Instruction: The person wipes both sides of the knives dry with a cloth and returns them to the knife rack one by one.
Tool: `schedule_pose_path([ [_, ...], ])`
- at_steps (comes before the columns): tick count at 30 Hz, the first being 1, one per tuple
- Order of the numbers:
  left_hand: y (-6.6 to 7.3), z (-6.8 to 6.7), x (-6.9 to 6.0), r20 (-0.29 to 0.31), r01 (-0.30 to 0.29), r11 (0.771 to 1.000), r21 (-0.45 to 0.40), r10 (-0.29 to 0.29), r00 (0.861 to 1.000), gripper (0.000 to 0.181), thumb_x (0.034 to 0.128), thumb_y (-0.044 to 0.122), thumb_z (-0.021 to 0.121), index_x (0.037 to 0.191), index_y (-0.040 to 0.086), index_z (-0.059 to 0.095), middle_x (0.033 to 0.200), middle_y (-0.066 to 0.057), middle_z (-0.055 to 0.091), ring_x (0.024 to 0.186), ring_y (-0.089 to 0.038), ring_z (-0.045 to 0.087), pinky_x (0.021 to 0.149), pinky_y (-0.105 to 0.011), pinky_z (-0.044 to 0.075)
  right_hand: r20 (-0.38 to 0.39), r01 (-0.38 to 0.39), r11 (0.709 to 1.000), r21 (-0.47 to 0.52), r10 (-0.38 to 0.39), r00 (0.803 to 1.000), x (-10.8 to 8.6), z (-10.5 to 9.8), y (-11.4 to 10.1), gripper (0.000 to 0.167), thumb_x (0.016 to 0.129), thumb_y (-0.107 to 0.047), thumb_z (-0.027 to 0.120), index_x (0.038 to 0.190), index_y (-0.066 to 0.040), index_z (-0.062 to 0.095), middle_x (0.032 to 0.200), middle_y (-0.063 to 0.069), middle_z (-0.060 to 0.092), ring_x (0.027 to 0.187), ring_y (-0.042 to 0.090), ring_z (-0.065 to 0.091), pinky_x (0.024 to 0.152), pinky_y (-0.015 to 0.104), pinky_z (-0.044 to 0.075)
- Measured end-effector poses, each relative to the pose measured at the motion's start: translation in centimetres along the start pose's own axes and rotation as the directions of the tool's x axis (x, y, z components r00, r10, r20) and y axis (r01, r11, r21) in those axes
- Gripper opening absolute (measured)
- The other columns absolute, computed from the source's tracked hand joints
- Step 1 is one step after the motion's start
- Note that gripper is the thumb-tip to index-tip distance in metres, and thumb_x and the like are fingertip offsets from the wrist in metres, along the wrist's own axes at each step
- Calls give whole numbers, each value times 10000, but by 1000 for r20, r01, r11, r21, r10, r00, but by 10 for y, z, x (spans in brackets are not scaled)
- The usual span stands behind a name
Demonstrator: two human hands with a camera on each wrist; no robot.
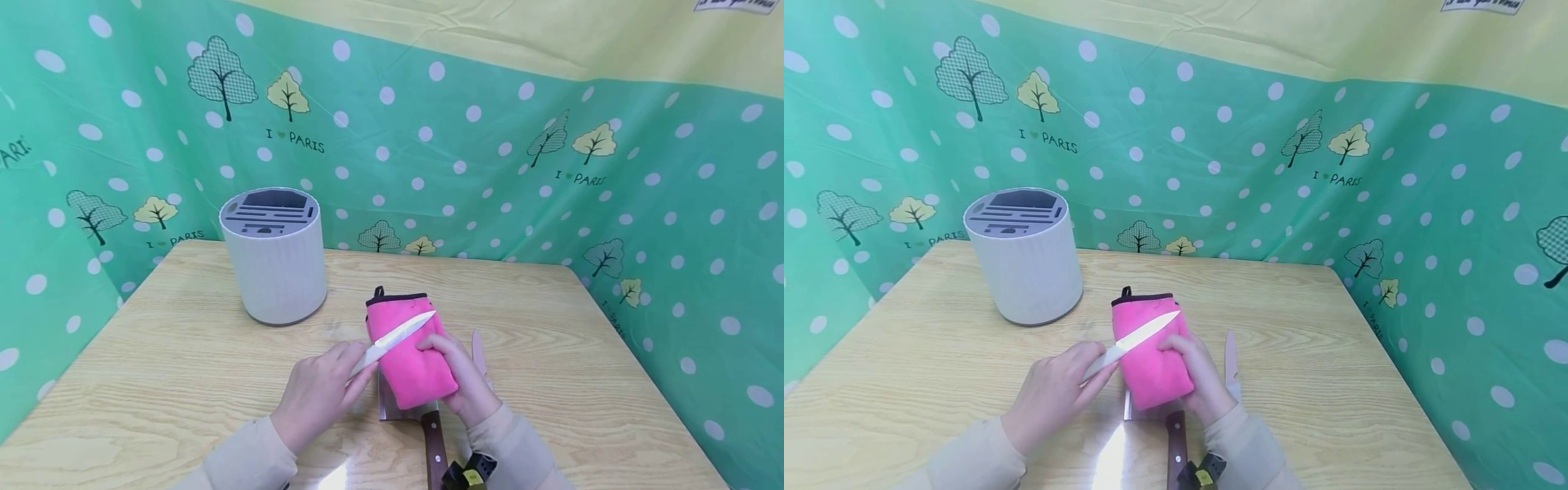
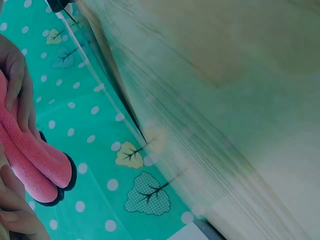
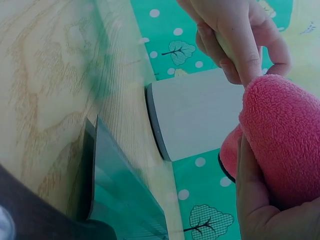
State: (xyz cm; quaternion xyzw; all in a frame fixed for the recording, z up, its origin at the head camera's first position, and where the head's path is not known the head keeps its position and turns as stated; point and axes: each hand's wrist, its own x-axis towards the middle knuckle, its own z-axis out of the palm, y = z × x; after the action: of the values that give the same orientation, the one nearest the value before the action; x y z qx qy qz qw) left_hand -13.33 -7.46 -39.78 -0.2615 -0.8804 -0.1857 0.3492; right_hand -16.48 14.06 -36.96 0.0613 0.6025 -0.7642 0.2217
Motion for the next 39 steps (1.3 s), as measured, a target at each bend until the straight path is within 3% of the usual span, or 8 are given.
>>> schedule_pose_path([
  [6,0,0,1,-19,-8,1000,12,8,1000,193,837,276,743,938,184,606,664,99,503,516,44,235,409,-94,185,-190,30,996,82,-14,982,-1,1,2,1026,836,-166,625,1573,-225,-86,1161,77,573,903,168,609,766,303,518],
  [8,0,0,1,-28,-13,1000,12,14,1000,189,833,269,744,930,184,606,669,97,514,519,47,232,409,-93,183,-213,43,994,97,-22,977,-1,0,2,1136,832,-153,630,1522,-273,-265,1140,63,587,888,158,615,765,299,520],
  [13,0,1,0,-22,-13,1000,7,14,1000,168,861,289,712,922,183,598,670,95,521,509,45,229,407,-91,178,-197,52,993,106,-30,980,1,-3,-1,1145,837,-125,589,1486,-256,-345,989,7,612,810,119,610,730,268,507],
  [16,0,1,-1,-6,-4,1000,-1,4,1000,162,881,304,690,921,182,592,665,103,499,502,40,224,409,-89,171,-197,52,993,103,-31,980,1,-5,-2,1093,835,-123,578,1512,-235,-272,946,-8,611,781,110,607,708,255,503],
  [19,-1,1,-2,6,5,1000,-2,-5,1000,160,897,315,673,917,180,588,670,106,492,498,35,229,407,-93,172,-187,57,994,93,-39,982,2,-7,-4,825,846,-129,555,1509,-144,64,927,-15,606,775,108,601,697,252,498],
  [23,-2,1,-3,24,15,1000,5,-15,1000,164,909,328,664,913,182,589,679,106,503,497,38,243,404,-95,185,-183,80,991,102,-61,981,4,-11,-7,375,863,-118,528,1213,-97,396,909,-20,595,773,111,595,684,252,499],
  [27,-2,1,-3,33,18,1000,10,-18,999,166,906,329,668,912,184,587,669,111,482,498,41,241,405,-90,182,-154,80,991,105,-64,986,4,-14,-10,248,884,-123,487,1124,-126,426,876,-32,595,748,106,593,673,246,497],
  [39,-4,-1,-4,18,9,1000,18,-10,1000,189,863,302,722,900,189,576,639,115,425,511,48,197,422,-87,150,-173,53,992,113,-33,984,5,-26,-18,361,918,-178,441,1258,-130,330,979,-25,556,810,99,580,712,238,491],
])
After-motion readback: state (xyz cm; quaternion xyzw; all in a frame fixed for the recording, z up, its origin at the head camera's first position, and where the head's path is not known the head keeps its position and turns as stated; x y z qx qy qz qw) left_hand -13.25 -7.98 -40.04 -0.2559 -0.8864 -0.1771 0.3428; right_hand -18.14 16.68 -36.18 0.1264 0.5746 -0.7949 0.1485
